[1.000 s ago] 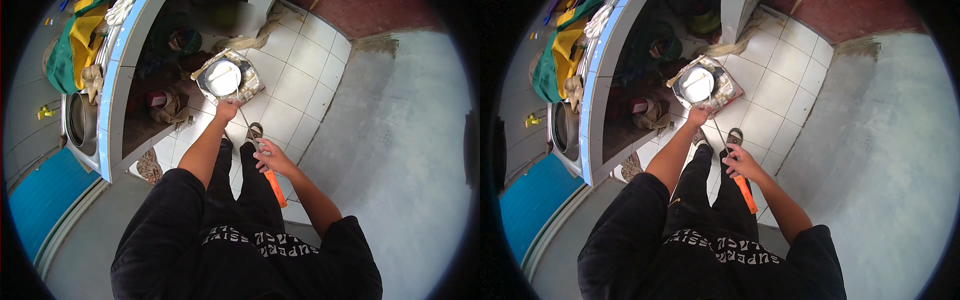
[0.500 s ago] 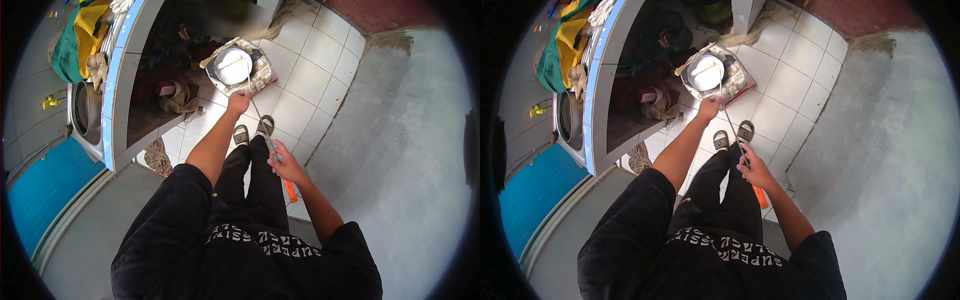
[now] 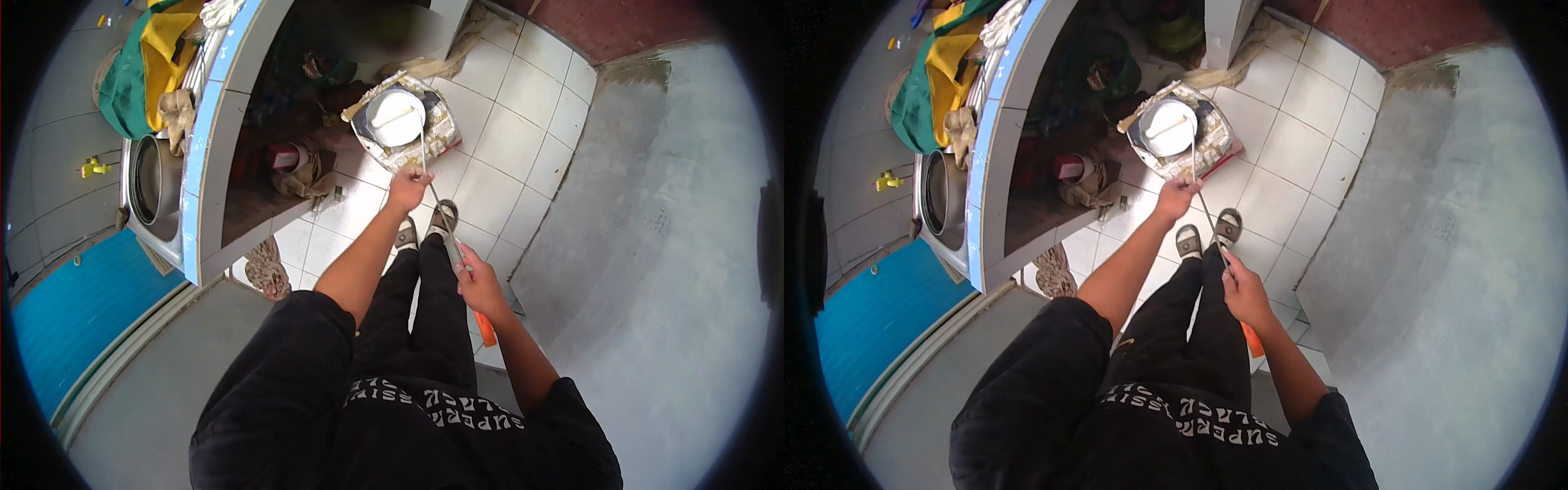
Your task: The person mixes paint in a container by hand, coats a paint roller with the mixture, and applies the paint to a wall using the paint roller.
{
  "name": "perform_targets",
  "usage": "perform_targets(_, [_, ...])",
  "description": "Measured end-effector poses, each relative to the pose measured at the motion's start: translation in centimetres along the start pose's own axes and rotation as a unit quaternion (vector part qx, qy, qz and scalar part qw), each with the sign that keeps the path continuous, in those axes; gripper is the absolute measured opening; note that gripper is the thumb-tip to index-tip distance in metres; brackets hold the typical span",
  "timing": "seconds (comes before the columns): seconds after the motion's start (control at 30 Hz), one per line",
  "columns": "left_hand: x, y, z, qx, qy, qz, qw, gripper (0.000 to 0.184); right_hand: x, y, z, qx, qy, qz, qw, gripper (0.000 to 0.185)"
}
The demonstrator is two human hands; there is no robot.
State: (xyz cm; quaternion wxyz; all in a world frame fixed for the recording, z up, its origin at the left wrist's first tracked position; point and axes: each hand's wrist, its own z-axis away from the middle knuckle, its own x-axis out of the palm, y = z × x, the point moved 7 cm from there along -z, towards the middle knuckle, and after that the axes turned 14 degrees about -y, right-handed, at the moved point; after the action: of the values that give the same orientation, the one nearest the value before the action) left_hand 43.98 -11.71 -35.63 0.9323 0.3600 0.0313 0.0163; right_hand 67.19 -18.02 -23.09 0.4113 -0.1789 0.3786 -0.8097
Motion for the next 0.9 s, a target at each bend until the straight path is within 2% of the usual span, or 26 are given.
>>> perform_targets(0.03, [0.2, -0.1, -0.3, 0.034, -0.006, 0.024, 0.999, 0.028, 0.0, -0.1, 0.4, 0.010, 0.011, 0.002, 1.000, 0.046])
perform_targets(0.2, [-0.4, -2.0, -1.8, 0.055, 0.044, -0.005, 0.998, 0.032, 0.6, -1.1, -0.1, 0.022, 0.006, 0.005, 1.000, 0.050])
perform_targets(0.3, [-0.7, -1.2, -1.0, 0.039, 0.034, -0.022, 0.998, 0.030, 1.2, -0.7, 0.2, 0.042, -0.004, -0.075, 0.996, 0.054])
perform_targets(0.4, [-1.0, -0.2, 0.0, 0.042, 0.034, -0.046, 0.998, 0.033, 1.1, -1.6, 1.1, -0.007, -0.017, -0.003, 1.000, 0.058])
perform_targets(0.43, [-1.3, 0.2, 0.6, 0.061, 0.083, -0.038, 0.994, 0.039, 1.1, -1.7, 1.6, 0.001, -0.019, -0.037, 0.999, 0.059])
perform_targets(0.5, [-1.4, -1.2, -1.3, 0.059, 0.065, -0.038, 0.995, 0.043, 0.9, -2.2, 2.4, 0.007, -0.019, -0.069, 0.997, 0.060])
perform_targets(0.53, [-1.3, -1.5, -1.6, 0.050, 0.051, -0.038, 0.997, 0.046, 1.0, -1.9, 2.9, 0.047, -0.021, -0.088, 0.995, 0.060])
perform_targets(0.57, [-1.4, -1.7, -1.8, 0.055, 0.074, -0.057, 0.994, 0.046, 1.1, -1.5, 3.3, 0.086, -0.023, -0.107, 0.990, 0.059])
perform_targets(0.67, [-1.0, -2.6, -2.6, 0.057, 0.060, -0.058, 0.995, 0.042, 1.4, 0.0, 3.5, 0.126, -0.053, -0.098, 0.986, 0.054])
perform_targets(0.77, [-0.6, 0.7, 1.0, 0.017, 0.032, -0.034, 0.999, 0.040, 2.0, 1.2, 3.7, 0.105, -0.049, -0.127, 0.985, 0.051])
perform_targets(0.9, [-0.2, -1.2, -0.2, 0.006, -0.010, -0.038, 0.999, 0.037, 2.5, 1.9, 3.7, 0.102, -0.036, -0.122, 0.987, 0.051])
